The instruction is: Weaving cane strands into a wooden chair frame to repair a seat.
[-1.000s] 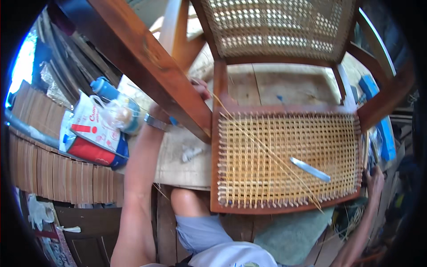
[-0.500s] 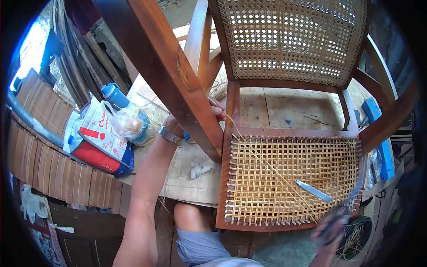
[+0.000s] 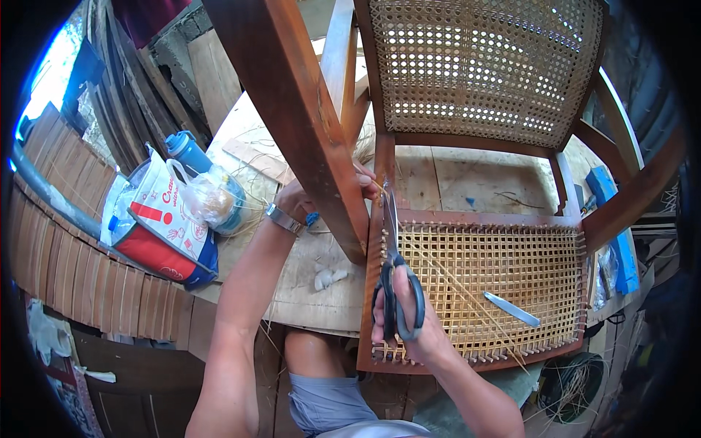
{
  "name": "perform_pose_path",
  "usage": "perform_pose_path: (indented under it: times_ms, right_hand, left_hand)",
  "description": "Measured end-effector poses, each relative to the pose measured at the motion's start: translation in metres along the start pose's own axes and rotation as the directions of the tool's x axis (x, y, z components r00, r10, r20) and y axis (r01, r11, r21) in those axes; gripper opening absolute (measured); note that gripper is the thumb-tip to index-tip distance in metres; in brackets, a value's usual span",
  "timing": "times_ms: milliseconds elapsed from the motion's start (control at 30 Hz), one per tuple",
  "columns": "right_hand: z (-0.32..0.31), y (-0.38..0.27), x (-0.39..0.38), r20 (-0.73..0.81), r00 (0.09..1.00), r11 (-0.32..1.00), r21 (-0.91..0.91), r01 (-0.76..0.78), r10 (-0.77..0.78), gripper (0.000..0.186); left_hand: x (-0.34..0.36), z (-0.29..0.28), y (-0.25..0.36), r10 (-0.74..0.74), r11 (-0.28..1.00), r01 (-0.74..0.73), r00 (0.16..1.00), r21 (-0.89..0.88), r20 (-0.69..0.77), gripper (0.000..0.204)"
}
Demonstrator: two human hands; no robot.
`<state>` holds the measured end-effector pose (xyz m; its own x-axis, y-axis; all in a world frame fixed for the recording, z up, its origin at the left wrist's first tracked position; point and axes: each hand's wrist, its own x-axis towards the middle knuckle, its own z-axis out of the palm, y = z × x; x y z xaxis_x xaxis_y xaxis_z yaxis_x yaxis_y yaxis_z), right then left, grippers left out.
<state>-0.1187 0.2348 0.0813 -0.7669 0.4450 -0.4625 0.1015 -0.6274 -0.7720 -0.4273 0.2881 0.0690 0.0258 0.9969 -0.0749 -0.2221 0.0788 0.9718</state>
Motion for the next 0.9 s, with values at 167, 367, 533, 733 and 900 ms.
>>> perform_pose_path:
  times_ms: [167,367,533,733,900]
  right_hand:
    - [0.012,-0.003,0.014,-0.041,0.998,0.999,-0.003,0.044,-0.044,0.071]
    - [0.013,0.004,0.019,-0.010,0.999,0.993,0.107,0.047,-0.046,0.071]
    - [0.012,0.004,0.024,-0.029,0.998,0.991,0.115,0.064,-0.061,0.072]
    - [0.012,0.003,0.029,-0.031,0.997,0.994,0.091,0.068,-0.066,0.073]
    - [0.012,0.007,0.028,-0.034,0.996,0.995,0.062,0.082,-0.080,0.073]
  left_hand:
    - [-0.002,-0.004,-0.001,0.020,0.999,-0.017,0.996,-0.032,0.088,0.040]
    - [-0.003,-0.004,-0.001,0.025,0.998,-0.020,0.995,-0.052,0.094,0.038]
    - [-0.001,-0.005,0.000,0.025,0.996,-0.016,0.994,-0.092,0.103,0.038]
    - [-0.004,-0.003,0.003,-0.007,0.997,0.012,0.998,-0.070,0.065,0.039]
    - [-0.004,-0.013,-0.009,0.061,0.992,-0.045,0.989,-0.115,0.138,0.050]
